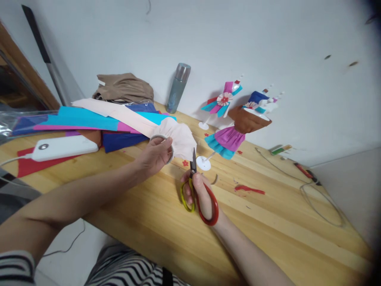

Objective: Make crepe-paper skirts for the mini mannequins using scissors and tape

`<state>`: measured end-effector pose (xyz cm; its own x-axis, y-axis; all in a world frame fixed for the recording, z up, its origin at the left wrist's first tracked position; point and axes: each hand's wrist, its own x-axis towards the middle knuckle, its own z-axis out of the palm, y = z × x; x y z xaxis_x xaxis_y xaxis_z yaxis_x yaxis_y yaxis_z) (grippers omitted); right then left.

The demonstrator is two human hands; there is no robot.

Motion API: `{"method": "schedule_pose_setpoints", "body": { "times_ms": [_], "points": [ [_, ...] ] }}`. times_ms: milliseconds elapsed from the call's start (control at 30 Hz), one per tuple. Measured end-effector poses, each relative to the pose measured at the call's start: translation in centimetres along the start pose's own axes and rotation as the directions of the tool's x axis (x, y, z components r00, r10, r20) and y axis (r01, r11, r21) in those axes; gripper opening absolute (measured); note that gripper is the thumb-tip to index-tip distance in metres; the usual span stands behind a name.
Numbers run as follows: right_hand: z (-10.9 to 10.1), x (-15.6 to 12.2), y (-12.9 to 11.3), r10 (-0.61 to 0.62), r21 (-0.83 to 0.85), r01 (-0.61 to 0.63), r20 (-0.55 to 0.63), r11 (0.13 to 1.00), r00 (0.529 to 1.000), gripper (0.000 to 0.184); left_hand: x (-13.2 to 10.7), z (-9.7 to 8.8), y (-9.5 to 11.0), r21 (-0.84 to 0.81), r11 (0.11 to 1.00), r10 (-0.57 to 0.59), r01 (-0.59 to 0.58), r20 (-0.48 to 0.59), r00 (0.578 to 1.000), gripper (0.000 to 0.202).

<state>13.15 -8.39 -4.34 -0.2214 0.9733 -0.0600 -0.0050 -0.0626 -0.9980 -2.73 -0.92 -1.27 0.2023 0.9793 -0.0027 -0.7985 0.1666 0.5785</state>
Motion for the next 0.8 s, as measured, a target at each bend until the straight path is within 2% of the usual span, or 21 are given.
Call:
{"method": "schedule_pose_setpoints", "body": {
  "times_ms": [133,400,600,800],
  "points": [
    [0.2,-0.1,-0.3,0.017,-0.059,-0.019,-0.025,0.998,1.000,0.055,-0.1,0.1,0.1,0.015,1.000,-0.020,0.020,-0.012,1.000,0.027],
    [0.4,-0.1,0.3,0.017,-0.042,-0.019,-0.051,0.999,0.999,0.052,-0.1,0.4,0.1,0.043,0.998,-0.037,0.038,-0.028,0.999,0.023],
    [0.3,-0.1,0.7,-0.009,-0.077,0.005,-0.061,0.997,0.998,0.052,0.0,0.1,0.0,0.049,0.998,-0.032,0.037,-0.111,0.993,0.026],
    [0.2,-0.2,0.4,0.005,-0.082,-0.009,-0.045,0.997,0.999,0.051,0.0,0.2,0.2,0.095,0.994,-0.051,0.053,-0.023,0.998,0.019]
  ]
}}
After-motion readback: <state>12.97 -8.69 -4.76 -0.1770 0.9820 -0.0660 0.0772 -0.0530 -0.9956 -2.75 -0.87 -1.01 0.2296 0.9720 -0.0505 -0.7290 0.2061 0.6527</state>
